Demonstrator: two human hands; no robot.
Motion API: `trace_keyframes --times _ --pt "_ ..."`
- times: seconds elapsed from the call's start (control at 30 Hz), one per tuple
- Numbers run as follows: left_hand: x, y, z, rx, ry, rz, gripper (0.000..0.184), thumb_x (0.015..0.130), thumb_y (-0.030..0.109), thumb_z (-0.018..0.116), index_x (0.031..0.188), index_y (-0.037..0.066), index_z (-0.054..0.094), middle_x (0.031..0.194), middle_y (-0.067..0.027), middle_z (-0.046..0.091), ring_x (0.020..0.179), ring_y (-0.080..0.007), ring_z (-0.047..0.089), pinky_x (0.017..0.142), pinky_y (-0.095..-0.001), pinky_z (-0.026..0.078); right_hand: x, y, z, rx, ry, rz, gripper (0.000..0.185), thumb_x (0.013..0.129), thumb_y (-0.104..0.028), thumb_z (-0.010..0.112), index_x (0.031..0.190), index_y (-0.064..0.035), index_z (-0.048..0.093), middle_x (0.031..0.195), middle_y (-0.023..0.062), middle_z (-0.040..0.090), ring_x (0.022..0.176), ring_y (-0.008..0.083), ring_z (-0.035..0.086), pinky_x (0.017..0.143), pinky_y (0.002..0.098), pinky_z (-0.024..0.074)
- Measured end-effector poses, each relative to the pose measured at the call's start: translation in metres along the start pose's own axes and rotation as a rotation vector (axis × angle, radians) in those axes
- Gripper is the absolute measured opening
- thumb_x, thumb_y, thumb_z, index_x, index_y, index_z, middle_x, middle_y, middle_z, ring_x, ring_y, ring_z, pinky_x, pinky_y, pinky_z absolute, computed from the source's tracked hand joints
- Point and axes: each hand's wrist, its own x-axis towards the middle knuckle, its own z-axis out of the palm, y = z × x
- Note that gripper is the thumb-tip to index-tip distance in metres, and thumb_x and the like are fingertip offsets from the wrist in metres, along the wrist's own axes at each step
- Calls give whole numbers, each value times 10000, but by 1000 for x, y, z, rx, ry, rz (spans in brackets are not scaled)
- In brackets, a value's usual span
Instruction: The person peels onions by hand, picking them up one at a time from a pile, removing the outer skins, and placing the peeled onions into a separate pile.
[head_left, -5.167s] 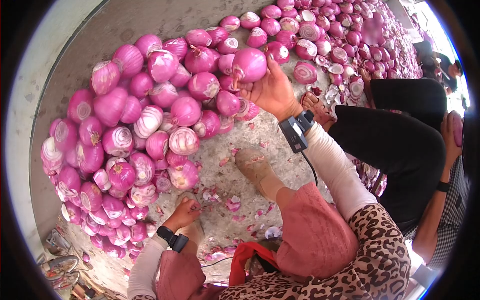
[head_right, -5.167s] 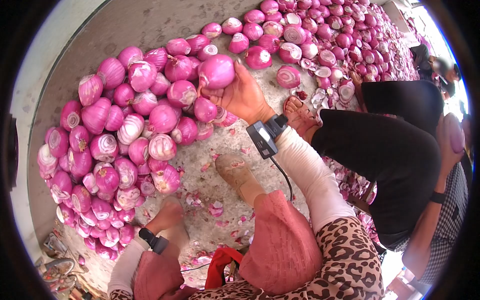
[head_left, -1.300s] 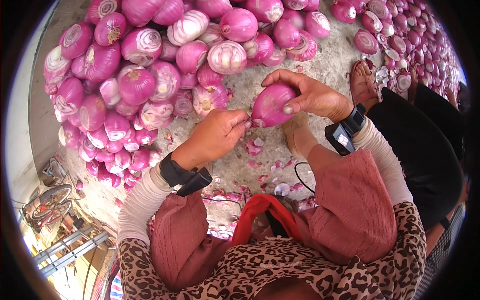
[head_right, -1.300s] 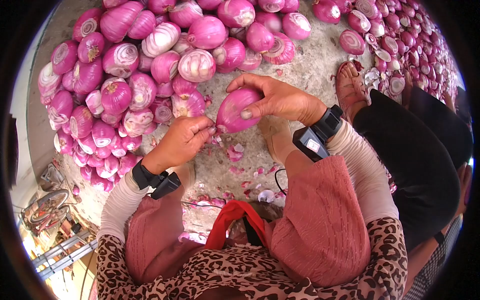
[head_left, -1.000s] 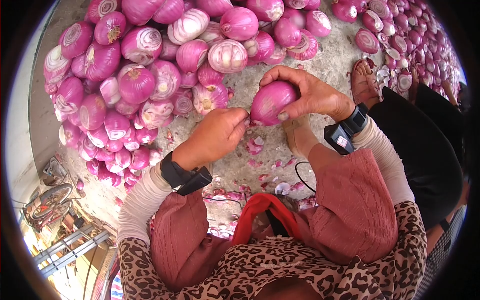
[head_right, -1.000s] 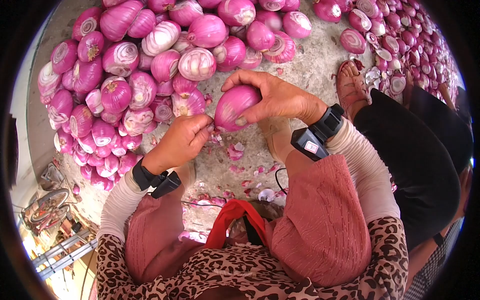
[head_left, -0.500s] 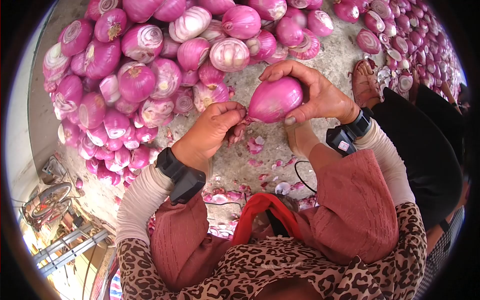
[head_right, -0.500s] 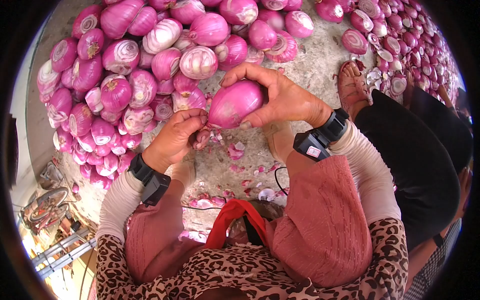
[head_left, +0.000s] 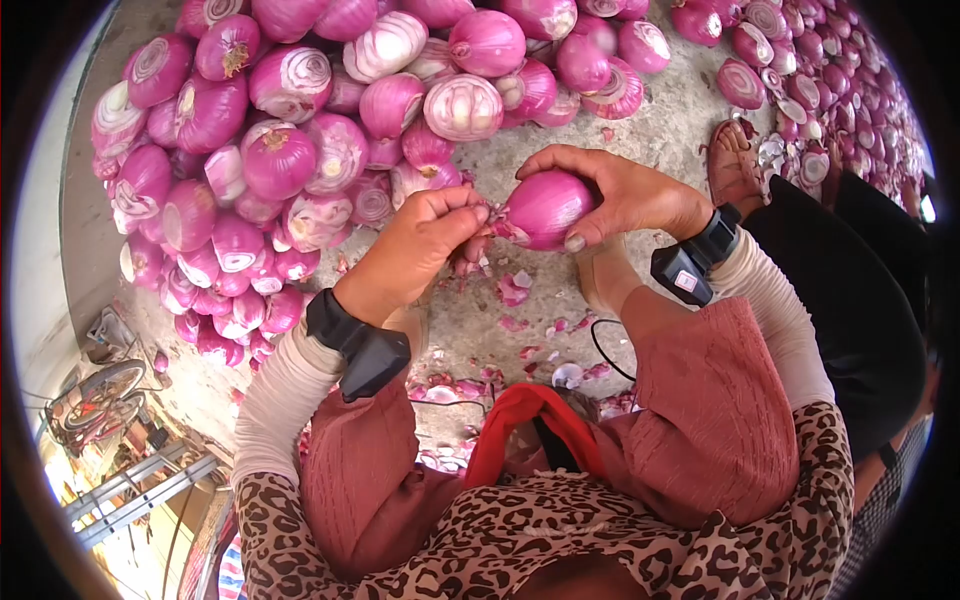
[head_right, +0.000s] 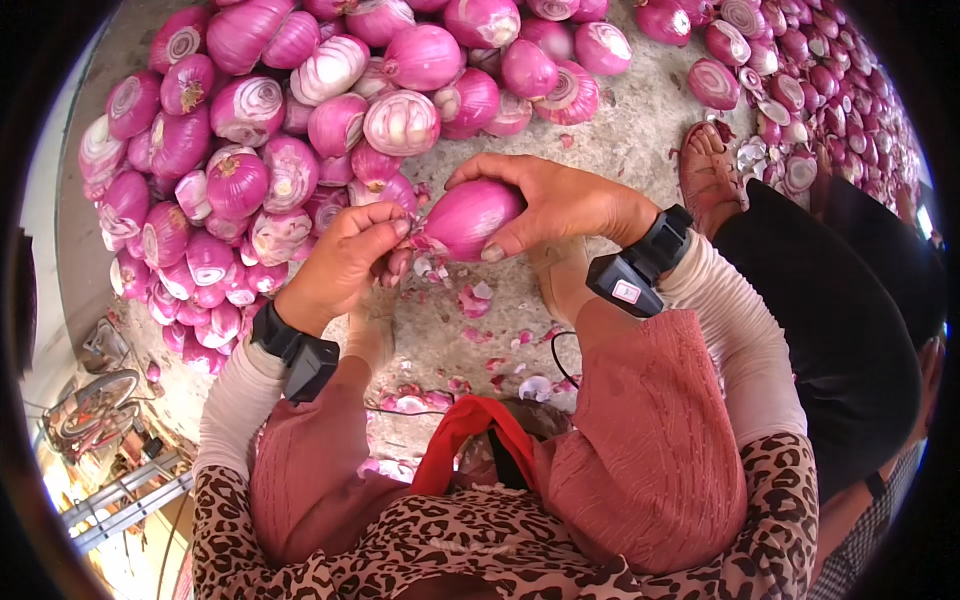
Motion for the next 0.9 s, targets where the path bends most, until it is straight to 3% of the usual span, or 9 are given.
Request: trace_keyframes --times 0.13,0.2,0.3,0.63,0.73,0.77,0.83,0.87,0.9 --pt "0 -14 1 -429 -23 -113 98 901 128 551 892 32 570 689 -15 521 585 -114 503 505 -251 406 3 -4 9 -190 87 -150 683 650 -75 759 1259 -70 450 1195 84 509 1092 191 519 933 304 432" --pt "-1 -9 4 -494 -43 -136 97 896 123 551 887 29 568 685 -24 511 586 -123 496 499 -260 392 7 -4 15 -589 217 -338 664 646 -67 757 1241 -80 461 1183 116 510 1086 259 534 920 327 446" --pt "1 -10 3 -596 -87 -144 100 894 125 544 882 27 565 671 -34 489 583 -133 475 498 -275 366 8 -6 17 -632 268 -367 622 660 -74 754 1215 -78 472 1162 137 505 1083 310 525 905 354 453" --pt "-2 -4 7 -667 -176 -10 139 917 167 489 857 45 517 650 -32 447 589 -130 427 518 -277 324 6 -7 16 -692 460 -496 617 635 -63 770 1183 -88 487 1143 125 496 1080 313 518 897 366 454" --pt "2 -10 -2 -701 -186 -38 124 925 146 469 868 43 509 667 -38 460 606 -139 448 533 -276 356 0 -8 11 -631 479 -453 659 624 -79 786 1199 -87 464 1140 106 506 1074 262 533 893 347 460" --pt "3 -17 -5 -700 -191 -38 124 925 146 469 868 43 509 667 -38 460 606 -139 448 533 -276 356 -3 -8 8 -361 481 -355 680 629 -90 790 1216 -86 445 1145 91 508 1062 230 536 892 334 461" --pt "4 -30 -7 -432 52 -88 149 934 138 467 853 30 529 675 -38 505 613 -127 487 546 -255 390 -10 -3 -5 48 444 -164 719 677 -121 782 1273 -62 384 1159 66 509 1044 162 530 895 304 462" --pt "3 -29 -7 -430 45 -83 149 934 138 467 853 30 529 675 -38 505 613 -127 487 546 -255 390 -13 -2 -7 42 449 -165 719 677 -121 782 1273 -62 384 1159 66 509 1044 162 530 895 304 462" --pt "2 -26 -5 -195 -58 -144 154 929 140 488 838 27 541 679 -32 527 611 -113 501 552 -243 401 -15 -3 -7 275 385 -125 720 698 -142 773 1287 -51 370 1163 73 510 1052 163 529 902 301 458"
